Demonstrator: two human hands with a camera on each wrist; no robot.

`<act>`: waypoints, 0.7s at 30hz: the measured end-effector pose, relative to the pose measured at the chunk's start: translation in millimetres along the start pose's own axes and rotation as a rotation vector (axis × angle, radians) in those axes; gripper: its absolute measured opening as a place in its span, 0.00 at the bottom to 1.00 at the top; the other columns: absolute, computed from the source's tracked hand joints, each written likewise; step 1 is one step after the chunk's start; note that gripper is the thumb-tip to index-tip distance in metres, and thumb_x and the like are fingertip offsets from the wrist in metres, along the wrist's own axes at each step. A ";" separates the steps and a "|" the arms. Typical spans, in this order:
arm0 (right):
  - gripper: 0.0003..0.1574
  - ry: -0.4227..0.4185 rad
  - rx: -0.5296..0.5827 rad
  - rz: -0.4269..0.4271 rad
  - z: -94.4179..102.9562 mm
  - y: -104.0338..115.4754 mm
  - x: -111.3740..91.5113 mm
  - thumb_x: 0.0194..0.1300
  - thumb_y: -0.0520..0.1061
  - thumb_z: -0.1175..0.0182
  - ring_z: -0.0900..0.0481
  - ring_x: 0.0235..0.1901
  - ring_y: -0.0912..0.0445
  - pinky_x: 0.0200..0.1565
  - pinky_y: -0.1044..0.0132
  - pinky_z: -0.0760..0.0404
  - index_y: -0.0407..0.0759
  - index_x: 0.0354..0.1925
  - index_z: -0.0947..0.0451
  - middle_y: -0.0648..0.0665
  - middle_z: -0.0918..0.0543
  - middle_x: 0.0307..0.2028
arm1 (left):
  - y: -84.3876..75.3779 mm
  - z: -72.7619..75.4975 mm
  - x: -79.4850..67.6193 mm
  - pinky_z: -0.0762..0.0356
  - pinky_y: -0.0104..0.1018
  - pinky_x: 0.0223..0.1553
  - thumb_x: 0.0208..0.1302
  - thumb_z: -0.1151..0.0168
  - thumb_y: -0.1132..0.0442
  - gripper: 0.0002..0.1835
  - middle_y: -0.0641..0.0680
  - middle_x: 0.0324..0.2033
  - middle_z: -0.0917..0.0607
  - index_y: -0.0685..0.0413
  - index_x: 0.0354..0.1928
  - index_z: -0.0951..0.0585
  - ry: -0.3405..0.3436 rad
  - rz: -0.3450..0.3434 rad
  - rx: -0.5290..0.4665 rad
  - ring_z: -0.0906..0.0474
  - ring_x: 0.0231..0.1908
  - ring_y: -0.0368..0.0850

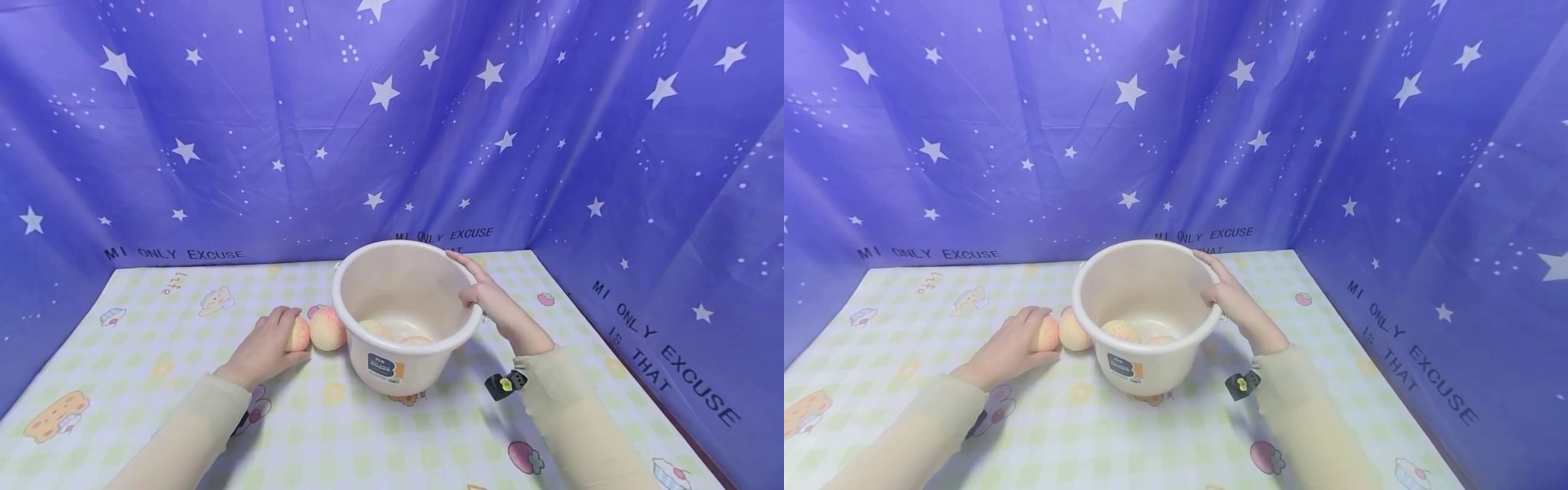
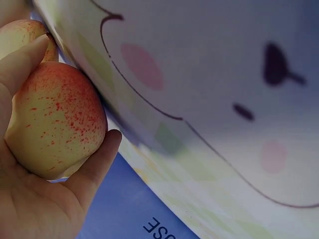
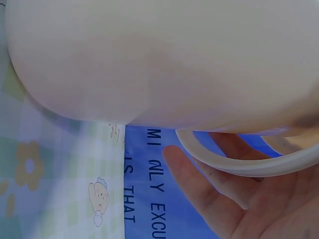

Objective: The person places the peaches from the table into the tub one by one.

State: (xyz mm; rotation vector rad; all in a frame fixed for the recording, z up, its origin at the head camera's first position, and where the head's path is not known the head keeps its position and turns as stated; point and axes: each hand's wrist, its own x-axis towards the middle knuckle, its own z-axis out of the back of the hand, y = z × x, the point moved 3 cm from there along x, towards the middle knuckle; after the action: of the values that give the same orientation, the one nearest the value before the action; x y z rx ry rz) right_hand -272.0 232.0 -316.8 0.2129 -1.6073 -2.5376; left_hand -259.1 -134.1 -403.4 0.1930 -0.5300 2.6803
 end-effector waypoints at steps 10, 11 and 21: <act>0.63 0.002 0.001 -0.008 1.3 -0.5 0.4 0.43 0.31 0.53 0.36 0.64 0.37 0.39 0.60 0.22 0.58 0.78 0.54 0.38 0.55 0.78 | -3.9 3.3 0.7 0.29 0.59 0.59 0.55 0.25 0.58 0.41 0.70 0.61 0.29 0.67 0.66 0.35 0.045 0.004 0.000 0.28 0.56 0.69; 0.63 0.001 0.003 -0.005 1.4 -0.4 0.5 0.43 0.31 0.53 0.36 0.64 0.37 0.39 0.60 0.22 0.57 0.78 0.54 0.38 0.55 0.78 | -4.1 3.6 0.9 0.29 0.60 0.59 0.55 0.25 0.59 0.41 0.70 0.61 0.29 0.67 0.66 0.35 0.047 0.006 -0.004 0.28 0.55 0.69; 0.63 -0.007 0.006 0.002 0.7 -1.4 -0.1 0.43 0.31 0.54 0.37 0.65 0.38 0.41 0.61 0.24 0.57 0.78 0.53 0.39 0.56 0.78 | -4.5 2.4 0.0 0.28 0.60 0.57 0.53 0.25 0.61 0.40 0.71 0.60 0.29 0.67 0.65 0.35 0.036 0.018 -0.020 0.26 0.52 0.68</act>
State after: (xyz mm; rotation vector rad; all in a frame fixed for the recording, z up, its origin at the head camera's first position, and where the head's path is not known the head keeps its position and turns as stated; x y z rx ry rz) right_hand -272.0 233.3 -317.7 0.2031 -1.6171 -2.5359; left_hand -257.1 -131.3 -399.7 0.1344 -0.5502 2.6895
